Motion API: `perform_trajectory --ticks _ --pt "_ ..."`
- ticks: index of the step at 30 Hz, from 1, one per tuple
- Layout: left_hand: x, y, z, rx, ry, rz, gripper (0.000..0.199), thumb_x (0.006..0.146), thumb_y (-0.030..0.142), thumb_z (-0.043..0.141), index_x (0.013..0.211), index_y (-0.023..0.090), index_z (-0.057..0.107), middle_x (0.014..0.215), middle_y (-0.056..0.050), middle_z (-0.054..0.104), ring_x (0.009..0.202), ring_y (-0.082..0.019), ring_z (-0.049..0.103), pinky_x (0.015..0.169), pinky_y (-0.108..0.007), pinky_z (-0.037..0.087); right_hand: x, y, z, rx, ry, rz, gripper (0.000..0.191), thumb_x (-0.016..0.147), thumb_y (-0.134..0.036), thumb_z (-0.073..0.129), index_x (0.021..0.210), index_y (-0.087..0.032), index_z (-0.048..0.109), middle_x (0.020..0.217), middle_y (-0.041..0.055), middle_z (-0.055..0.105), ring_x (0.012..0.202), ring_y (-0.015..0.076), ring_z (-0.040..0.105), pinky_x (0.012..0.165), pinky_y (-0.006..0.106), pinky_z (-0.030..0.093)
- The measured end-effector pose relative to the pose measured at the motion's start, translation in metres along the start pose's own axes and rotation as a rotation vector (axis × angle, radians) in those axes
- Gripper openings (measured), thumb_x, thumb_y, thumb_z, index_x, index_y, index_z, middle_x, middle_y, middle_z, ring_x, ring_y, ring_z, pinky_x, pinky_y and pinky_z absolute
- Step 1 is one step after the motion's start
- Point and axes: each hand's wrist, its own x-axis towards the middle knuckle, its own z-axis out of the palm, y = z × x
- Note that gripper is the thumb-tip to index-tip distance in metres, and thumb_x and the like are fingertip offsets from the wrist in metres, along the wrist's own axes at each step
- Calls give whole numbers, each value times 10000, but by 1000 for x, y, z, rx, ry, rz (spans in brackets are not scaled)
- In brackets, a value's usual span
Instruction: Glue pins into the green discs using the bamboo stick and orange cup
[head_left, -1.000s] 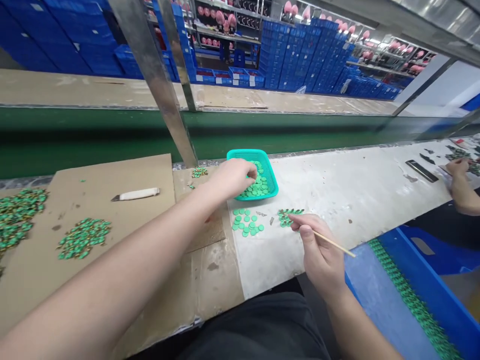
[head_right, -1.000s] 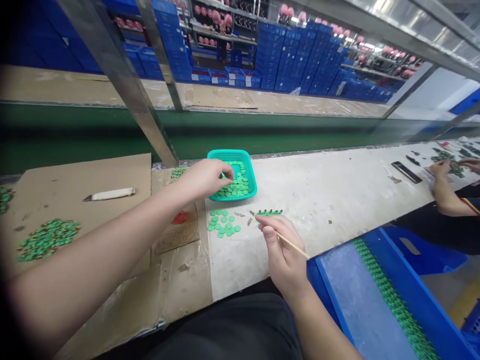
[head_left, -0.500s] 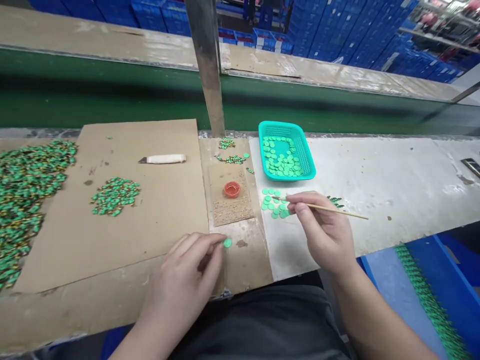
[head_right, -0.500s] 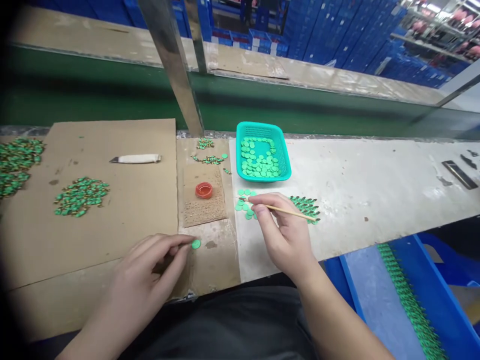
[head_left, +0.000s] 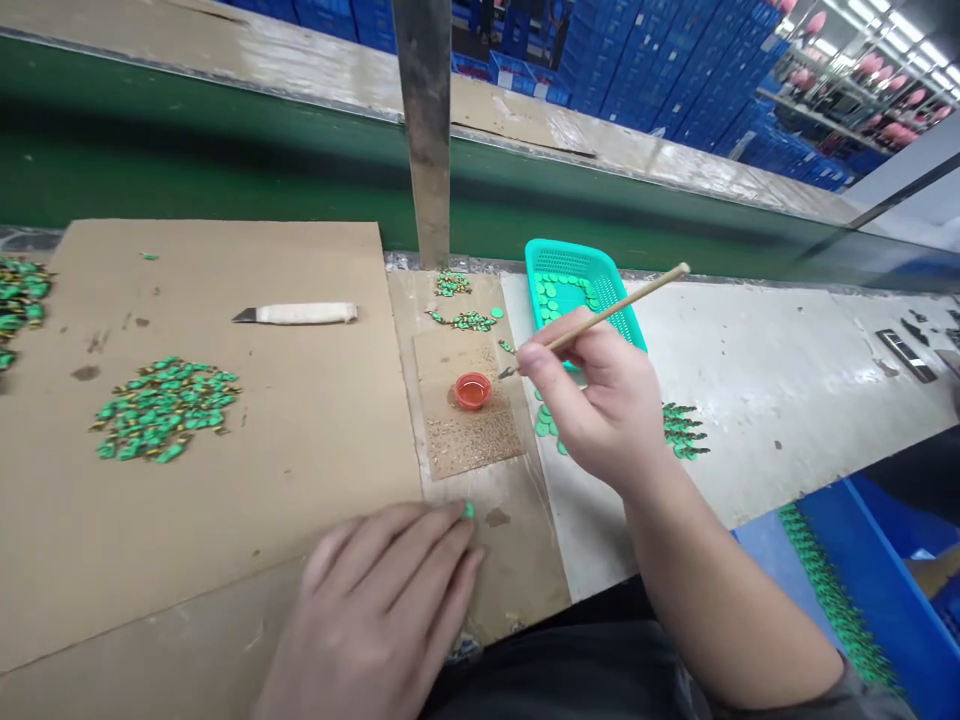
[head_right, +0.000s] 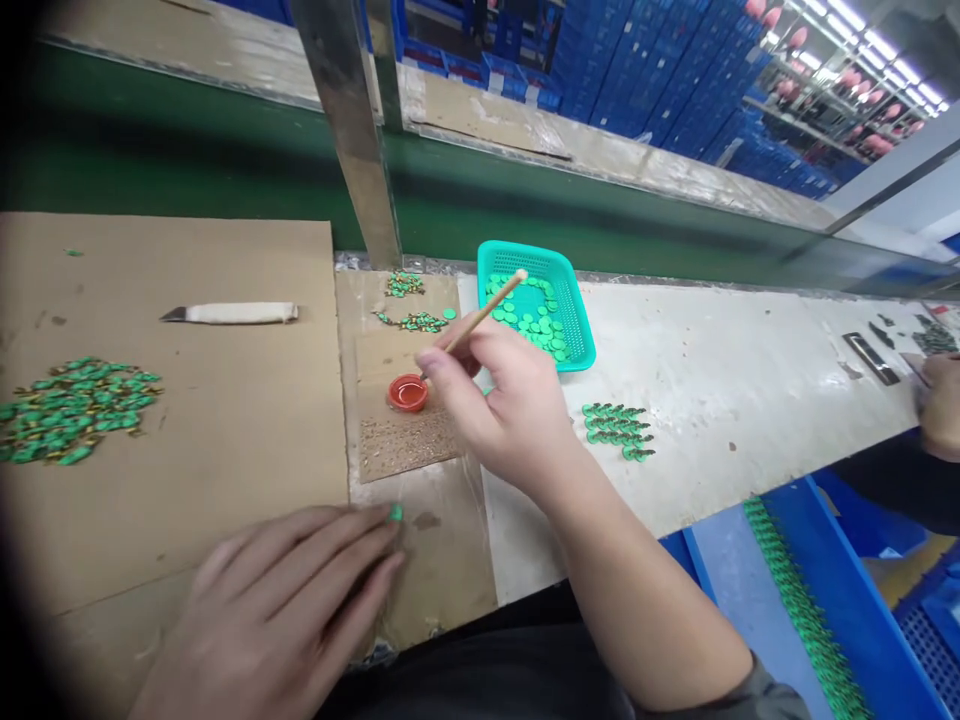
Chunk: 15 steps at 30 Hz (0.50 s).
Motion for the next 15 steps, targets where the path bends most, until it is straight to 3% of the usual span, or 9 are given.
perform_trajectory --ticks 2,8,15 --pt "-5 2 4 12 -11 33 266 1261 242 601 1317 246 861 1280 3 943 1165 -236 793 1043 -451 495 2 4 8 -74 -59 -47 196 1181 -209 771 991 -258 769 950 -9 860 864 166 804 820 313 652" --pt "-18 9 30 -32 132 -60 247 1231 207 636 1317 232 867 1265 -26 945 1186 -253 778 1156 -478 476 -3 20 23 -191 -165 -82 289 1217 -256 734 928 -266 720 958 0 850 853 175 778 821 322 635" --pt "-25 5 32 -43 158 -46 199 1178 203 687 1140 276 868 1262 19 952 1149 -225 797 1263 -443 489 -1 24 29 -231 -167 -70 321 1217 -261 731 901 -275 680 939 0 812 839 183 758 825 347 646"
